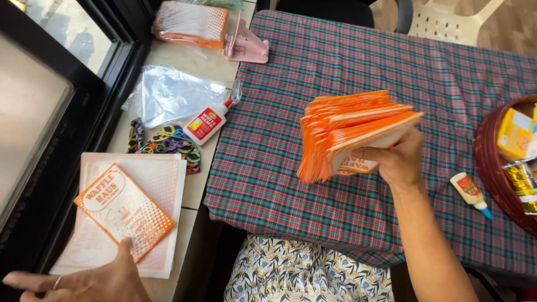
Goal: The person opens stacks of orange-and-white printed paper packs, applies glue from a small bottle to the inner edges, and folds them closed. The person repeats this process for several packs, stacking the finished ones on the table.
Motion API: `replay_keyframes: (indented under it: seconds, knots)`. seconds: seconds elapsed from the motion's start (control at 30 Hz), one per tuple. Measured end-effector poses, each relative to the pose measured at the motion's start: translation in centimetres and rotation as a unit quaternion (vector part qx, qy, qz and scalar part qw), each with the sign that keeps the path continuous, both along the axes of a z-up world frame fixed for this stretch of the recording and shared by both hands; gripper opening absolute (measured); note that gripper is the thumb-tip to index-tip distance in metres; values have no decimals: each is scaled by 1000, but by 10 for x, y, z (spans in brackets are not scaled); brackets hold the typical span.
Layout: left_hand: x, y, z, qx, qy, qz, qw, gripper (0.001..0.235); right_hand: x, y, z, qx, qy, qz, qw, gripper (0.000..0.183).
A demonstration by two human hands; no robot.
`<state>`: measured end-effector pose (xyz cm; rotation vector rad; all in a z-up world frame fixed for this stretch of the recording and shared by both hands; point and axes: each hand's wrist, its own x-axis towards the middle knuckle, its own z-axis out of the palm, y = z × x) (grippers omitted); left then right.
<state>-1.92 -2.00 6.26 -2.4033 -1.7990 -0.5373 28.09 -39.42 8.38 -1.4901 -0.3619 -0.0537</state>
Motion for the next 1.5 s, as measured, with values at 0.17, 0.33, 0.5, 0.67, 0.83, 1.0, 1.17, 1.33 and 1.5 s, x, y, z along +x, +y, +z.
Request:
replay_keyframes:
  seconds: [0.17, 0.33, 0.5, 0.67, 0.83, 1.0, 1.17, 1.33, 1.5]
  knots:
    - [0, 18, -31, 91, -21, -18, 995, 85, -15, -9, -19, 50, -24, -78, 995, 55]
    - [29, 2, -24, 191, -224, -261, 919, 37, -20, -19, -31, 29, -30, -68, 997, 43]
    - [132, -108, 31, -108, -364, -526, 761, 81, -20, -21, -20, 62, -69, -64, 994, 49]
    - [210, -182, 16, -305, -335, -684, 573, 133, -19, -32, -28, 80, -88, -47, 992, 53]
    - [230, -201, -12, -522, -491, -605, 347, 138, -25, -47, -50, 90, -73, -19, 993, 71]
    - [236, -217, -21, -456, -533, -617, 356, 117, -20, -26, -73, 103, -49, 12, 993, 84]
    - [238, -213, -37, -496, -524, -596, 353, 106, -22, -19, -91, 117, -35, 57, 991, 98]
    - [239, -224, -28, -432, -522, -572, 462, 62, -22, -15, -47, 25, -49, 33, 998, 70]
    - [272, -222, -17, -184, -588, -619, 487, 35, -11, -34, -25, 45, 66, -43, 996, 52]
